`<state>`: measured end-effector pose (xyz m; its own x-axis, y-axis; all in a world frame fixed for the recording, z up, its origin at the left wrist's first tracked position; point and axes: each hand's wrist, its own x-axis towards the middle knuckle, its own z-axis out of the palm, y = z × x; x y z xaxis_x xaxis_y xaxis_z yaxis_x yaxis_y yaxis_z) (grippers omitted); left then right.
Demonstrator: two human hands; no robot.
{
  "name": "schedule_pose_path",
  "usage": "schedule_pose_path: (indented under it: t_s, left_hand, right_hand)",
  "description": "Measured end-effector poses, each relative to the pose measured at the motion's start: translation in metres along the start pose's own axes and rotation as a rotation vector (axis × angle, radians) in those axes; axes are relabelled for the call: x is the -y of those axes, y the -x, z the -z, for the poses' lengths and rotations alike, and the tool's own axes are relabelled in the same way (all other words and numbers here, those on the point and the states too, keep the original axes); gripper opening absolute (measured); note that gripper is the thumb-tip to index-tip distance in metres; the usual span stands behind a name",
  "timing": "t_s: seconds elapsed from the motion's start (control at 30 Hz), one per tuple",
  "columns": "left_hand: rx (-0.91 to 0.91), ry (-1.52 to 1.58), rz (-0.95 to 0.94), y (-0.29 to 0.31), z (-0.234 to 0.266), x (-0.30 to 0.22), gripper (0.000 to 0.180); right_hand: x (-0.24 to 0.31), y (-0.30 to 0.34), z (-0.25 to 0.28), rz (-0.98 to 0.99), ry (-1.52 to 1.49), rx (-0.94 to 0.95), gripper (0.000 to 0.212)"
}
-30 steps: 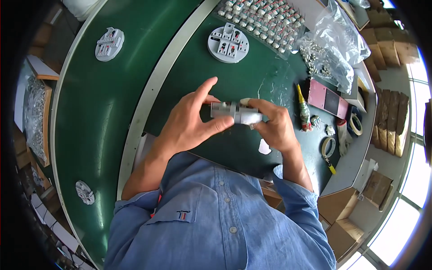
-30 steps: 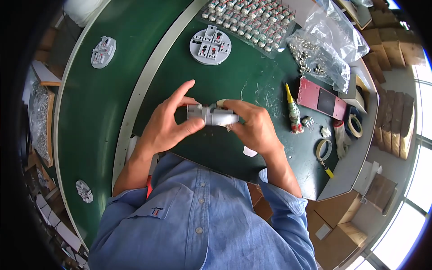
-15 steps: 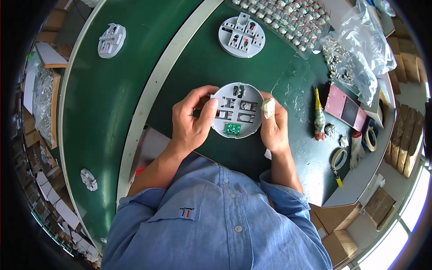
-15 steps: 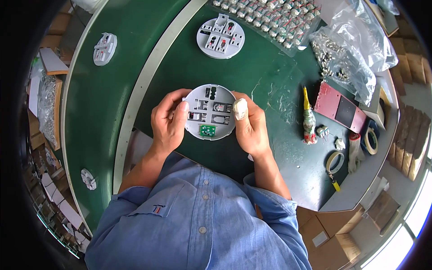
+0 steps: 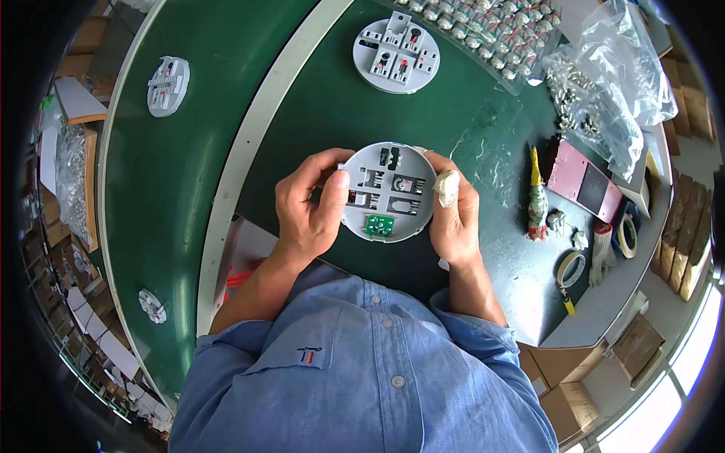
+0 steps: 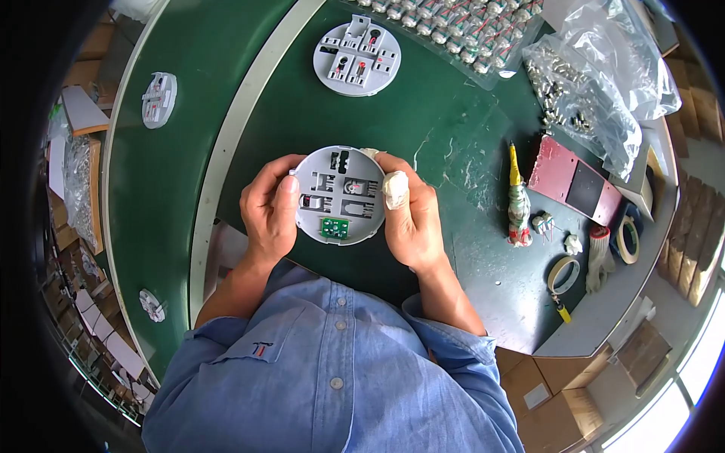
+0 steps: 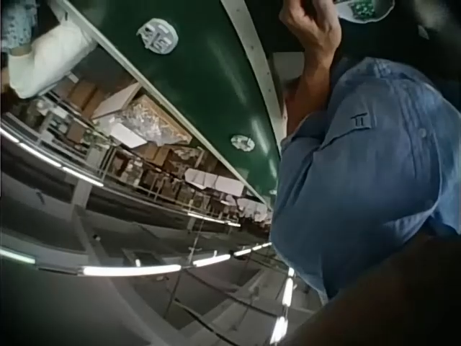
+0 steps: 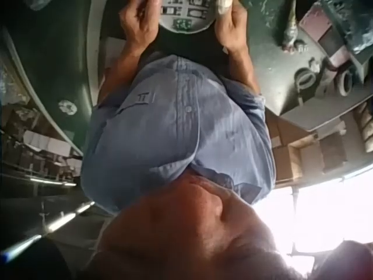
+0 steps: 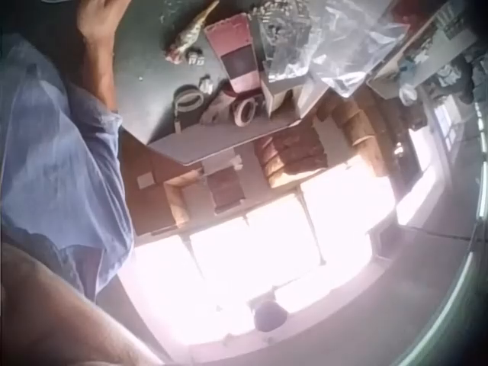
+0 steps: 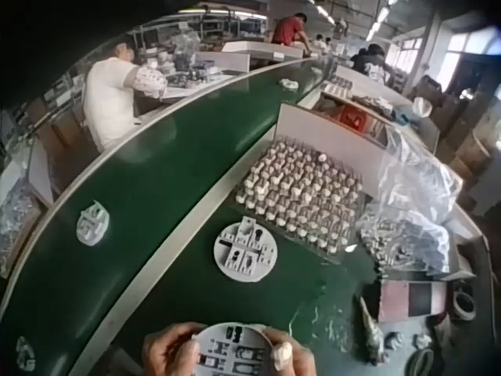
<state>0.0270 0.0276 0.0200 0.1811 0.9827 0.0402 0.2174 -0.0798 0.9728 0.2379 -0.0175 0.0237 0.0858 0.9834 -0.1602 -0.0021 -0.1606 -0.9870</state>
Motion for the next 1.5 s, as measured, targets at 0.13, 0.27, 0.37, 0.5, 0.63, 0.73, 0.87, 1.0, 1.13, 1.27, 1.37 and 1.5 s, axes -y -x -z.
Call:
schedule_pose_path:
  t_s: [0.13, 0.27, 0.37, 0.5, 0.63, 0.73, 0.87, 1.0, 1.13, 1.27, 1.37, 1.5]
  left_hand:
    - [-0.018, -0.009, -0.033, 0.000, 0.000, 0.000, 0.021]
    - [-0.020, -0.010, -0.040, 0.000, -0.001, 0.000, 0.021]
    - [-0.020, -0.009, -0.041, 0.000, -0.001, 0.000, 0.021]
    - [-0.017, -0.006, -0.033, 0.001, -0.001, 0.000, 0.021]
    - [-0.018, 0.012, -0.015, 0.002, -0.001, 0.002, 0.021]
    - [-0.014, 0.024, -0.027, 0.000, -0.002, 0.004, 0.021]
    - [-0.005, 0.028, -0.020, -0.003, 0.002, 0.007, 0.021]
    - [-0.019, 0.185, 0.085, 0.001, 0.005, 0.003, 0.023]
    - [-0.160, 0.300, -0.012, -0.012, 0.015, 0.007, 0.027]
    - [-0.448, -0.336, -0.439, -0.045, 0.090, -0.014, 0.037]
    - [-0.497, -0.806, -0.482, -0.064, 0.126, -0.009, 0.044]
    - [-0.395, -0.599, -0.349, -0.070, 0.160, 0.005, 0.056]
  right_hand:
    - [-0.002, -0.001, 0.001, 0.022, 0.002, 0.027, 0.050]
    - [-0.001, 0.000, 0.001, 0.011, -0.008, 0.030, 0.051]
    - [-0.003, -0.001, 0.000, 0.027, -0.019, 0.019, 0.049]
    - [-0.008, -0.001, -0.001, 0.085, -0.039, -0.016, 0.045]
    - [-0.006, 0.001, 0.000, 0.050, -0.027, -0.006, 0.046]
    - [-0.007, 0.001, 0.001, 0.027, -0.021, -0.014, 0.046]
    - [-0.012, 0.001, 0.002, 0.031, 0.028, -0.036, 0.046]
    - [-0.013, -0.009, -0.007, 0.137, 0.111, -0.065, 0.049]
    - [-0.013, 0.007, 0.002, -0.087, -0.152, -0.095, 0.058]
    - [-0.013, 0.005, 0.000, -0.040, -0.185, -0.015, 0.054]
    - [-0.012, 0.002, -0.004, -0.045, -0.152, 0.020, 0.047]
    - [-0.011, 0.002, -0.003, -0.048, -0.070, -0.027, 0.036]
